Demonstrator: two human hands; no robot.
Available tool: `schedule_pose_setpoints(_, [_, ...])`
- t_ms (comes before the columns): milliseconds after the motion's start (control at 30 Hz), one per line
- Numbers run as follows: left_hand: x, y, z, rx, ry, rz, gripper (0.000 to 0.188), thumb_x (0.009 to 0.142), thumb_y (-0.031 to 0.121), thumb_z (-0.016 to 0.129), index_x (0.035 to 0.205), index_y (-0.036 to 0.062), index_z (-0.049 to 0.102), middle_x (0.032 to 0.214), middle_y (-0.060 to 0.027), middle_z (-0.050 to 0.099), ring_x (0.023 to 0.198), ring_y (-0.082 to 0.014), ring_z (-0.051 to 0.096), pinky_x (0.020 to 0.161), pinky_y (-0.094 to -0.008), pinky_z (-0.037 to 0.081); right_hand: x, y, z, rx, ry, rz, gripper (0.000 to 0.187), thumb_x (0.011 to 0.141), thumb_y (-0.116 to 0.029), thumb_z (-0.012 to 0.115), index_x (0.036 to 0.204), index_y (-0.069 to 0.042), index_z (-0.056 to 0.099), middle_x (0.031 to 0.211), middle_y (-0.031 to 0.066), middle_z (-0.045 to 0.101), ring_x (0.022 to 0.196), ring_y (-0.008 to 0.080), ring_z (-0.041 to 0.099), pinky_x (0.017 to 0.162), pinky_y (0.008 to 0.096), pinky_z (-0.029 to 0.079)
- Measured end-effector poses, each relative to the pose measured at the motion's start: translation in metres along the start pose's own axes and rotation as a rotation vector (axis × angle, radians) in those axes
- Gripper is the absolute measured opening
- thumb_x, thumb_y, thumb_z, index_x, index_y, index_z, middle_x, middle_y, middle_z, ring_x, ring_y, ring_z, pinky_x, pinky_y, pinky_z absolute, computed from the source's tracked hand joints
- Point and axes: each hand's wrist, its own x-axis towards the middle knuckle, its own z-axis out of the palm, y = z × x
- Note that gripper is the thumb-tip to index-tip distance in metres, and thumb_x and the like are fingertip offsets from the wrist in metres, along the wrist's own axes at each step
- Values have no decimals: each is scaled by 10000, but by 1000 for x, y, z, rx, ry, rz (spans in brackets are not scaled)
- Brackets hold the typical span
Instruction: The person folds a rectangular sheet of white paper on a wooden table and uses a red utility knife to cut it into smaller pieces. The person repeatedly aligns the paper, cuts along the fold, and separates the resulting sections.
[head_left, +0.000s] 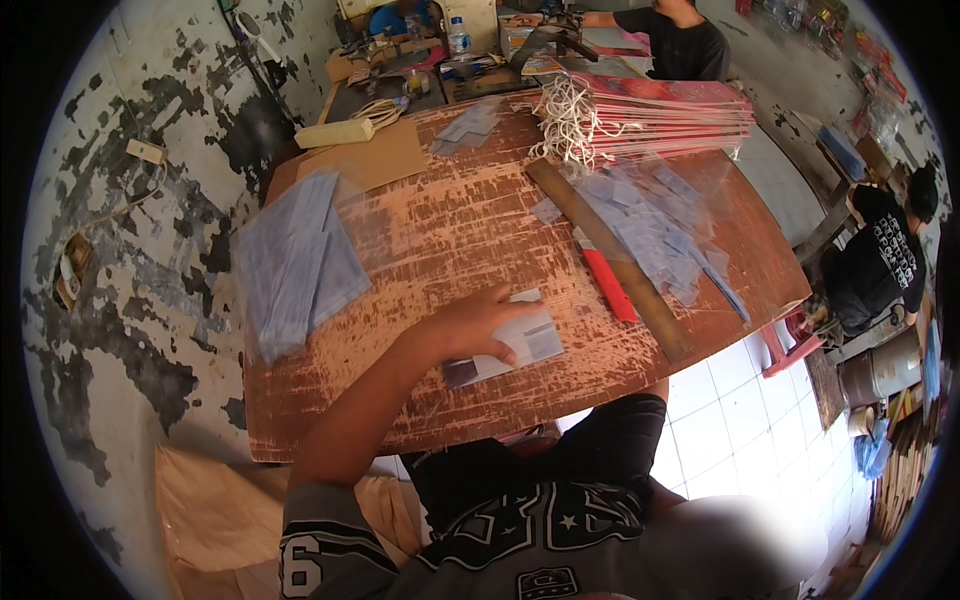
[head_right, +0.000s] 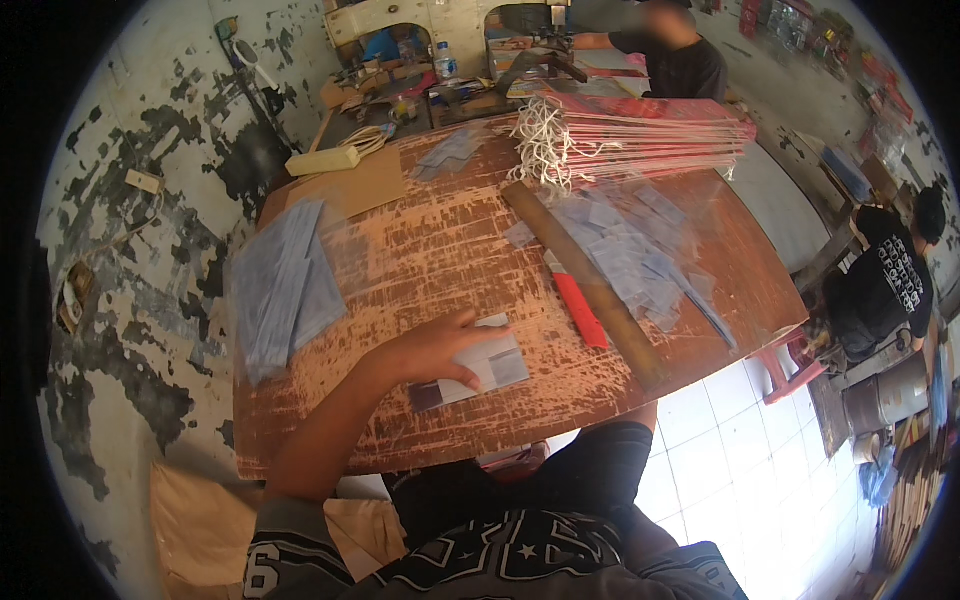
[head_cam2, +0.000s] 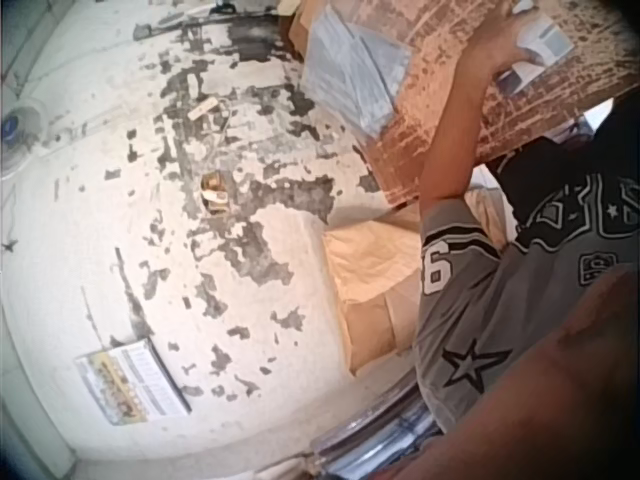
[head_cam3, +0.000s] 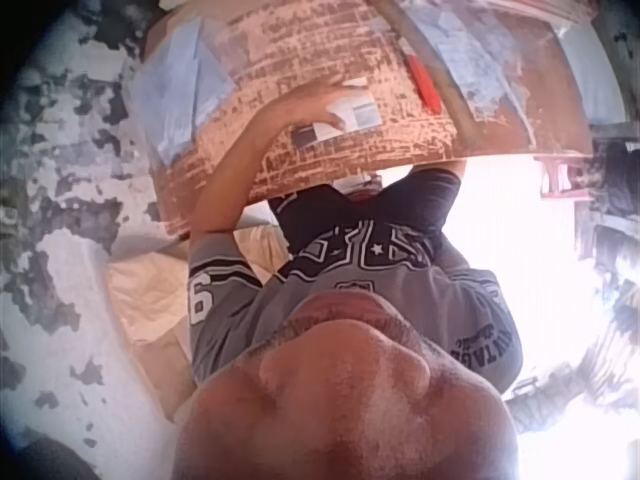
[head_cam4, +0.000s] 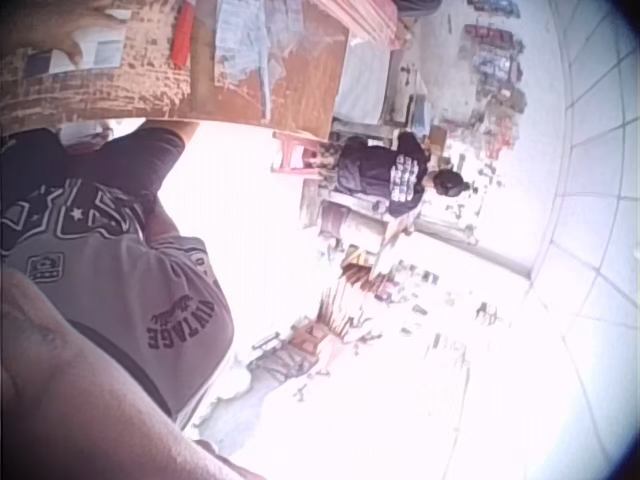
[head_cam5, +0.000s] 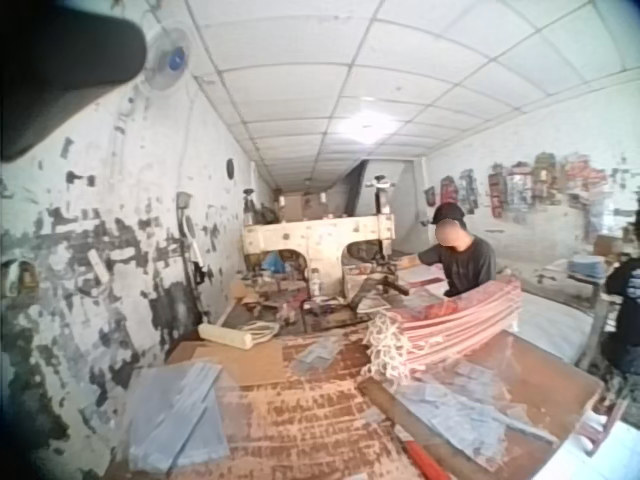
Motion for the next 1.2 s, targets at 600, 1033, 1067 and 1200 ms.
schedule_pose_setpoints(600, [-3, 4, 0, 34, 14, -5, 1022, 789, 357, 917, 1689, 292, 438, 1244, -140, 528, 1194, -338, 571, 1030, -426, 477, 82, -113, -16, -904, 197, -590, 577, 1051, -471, 635, 1445, -49, 635, 1305, 195, 723, 1117, 403, 713, 936, 488, 608])
schedule_pose_setpoints(1033, [-3, 5, -2, 23, -2, -22, 1024, 787, 350, 916, 1691, 295, 437, 1225, -131, 515, 1179, -319, 559, 1021, -420, 471, -28, -82, 101, -1554, 265, -831, 806, 961, -549, 694, 1625, -143, 483, 1755, 225, 271, 1621, 529, 166, 1270, 758, 132])
schedule_pose_setpoints(1067, [-5, 6, -2, 23, -1, -24, 1023, 788, 349, 916, 1690, 295, 437, 1226, -131, 516, 1182, -319, 559, 1022, -421, 471, -41, -85, 110, -1548, 235, -806, 799, 954, -560, 698, 1614, -153, 508, 1753, 218, 288, 1631, 515, 155, 1278, 760, 95])
schedule_pose_setpoints(1200, [-4, 2, 1, 31, 21, 1, 1017, 789, 346, 916, 1688, 293, 443, 1242, -135, 520, 1196, -321, 559, 1034, -417, 470, -56, -82, 116, -1939, -131, -723, 798, 976, -627, 648, 1663, -276, 446, 1778, 140, 298, 1654, 449, 159, 1266, 759, -41])
